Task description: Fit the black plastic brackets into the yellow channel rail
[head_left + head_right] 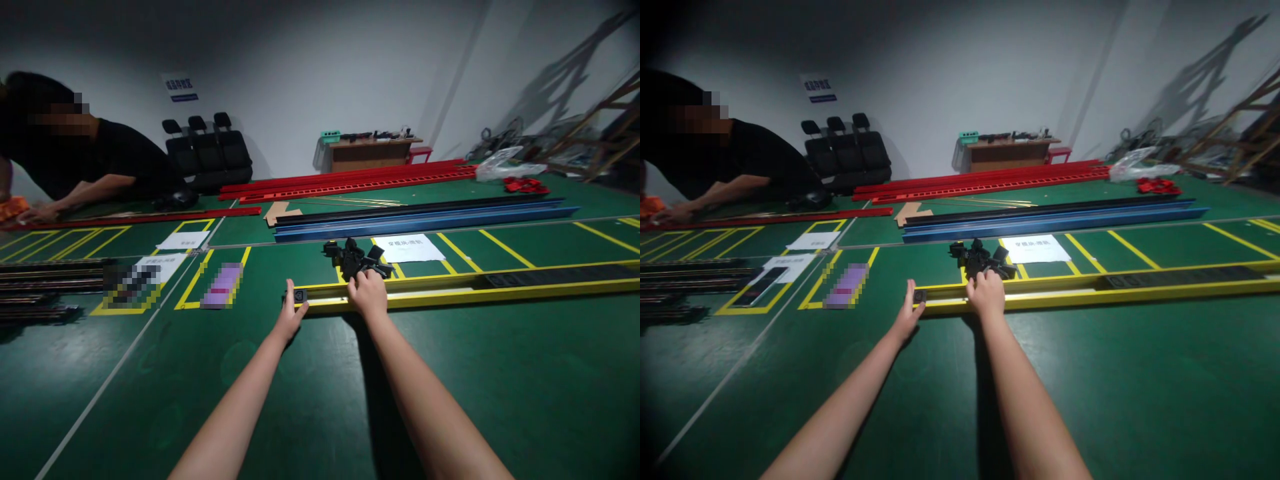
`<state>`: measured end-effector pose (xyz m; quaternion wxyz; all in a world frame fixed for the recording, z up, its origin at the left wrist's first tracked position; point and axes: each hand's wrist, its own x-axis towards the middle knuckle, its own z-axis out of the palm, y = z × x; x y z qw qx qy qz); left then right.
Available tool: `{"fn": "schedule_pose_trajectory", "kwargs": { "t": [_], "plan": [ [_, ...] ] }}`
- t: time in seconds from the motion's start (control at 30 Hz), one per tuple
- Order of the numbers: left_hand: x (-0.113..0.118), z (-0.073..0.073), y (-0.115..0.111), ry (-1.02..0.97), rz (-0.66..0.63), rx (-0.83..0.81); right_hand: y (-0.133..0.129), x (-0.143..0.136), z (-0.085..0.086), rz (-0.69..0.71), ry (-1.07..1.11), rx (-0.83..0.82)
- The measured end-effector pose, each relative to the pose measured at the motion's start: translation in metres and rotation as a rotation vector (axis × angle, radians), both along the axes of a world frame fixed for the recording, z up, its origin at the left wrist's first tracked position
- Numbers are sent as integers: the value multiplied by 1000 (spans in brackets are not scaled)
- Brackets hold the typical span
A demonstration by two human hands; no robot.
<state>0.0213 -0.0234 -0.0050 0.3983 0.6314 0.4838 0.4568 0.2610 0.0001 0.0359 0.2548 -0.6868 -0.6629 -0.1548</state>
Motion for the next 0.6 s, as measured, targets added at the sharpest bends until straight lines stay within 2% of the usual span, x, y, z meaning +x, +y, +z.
{"fn": "schedule_pose_trajectory", "kwargs": {
  "t": [0.17, 0.27, 0.3, 0.47, 0.6],
  "plan": [
    [2, 7, -1, -10, 28, 10, -3, -2, 6, -21, 6, -65],
    [2, 7, 2, -51, 50, -17, -9, -12, 14, -23, 55, -144],
    [2, 7, 3, -78, 52, -31, -10, -19, 17, 5, 72, -174],
    [3, 3, 10, -188, 43, -82, -11, -72, 28, 347, 87, -381],
    [3, 1, 14, -167, 77, -70, -6, -104, 32, 343, 83, -528]
  ]
}}
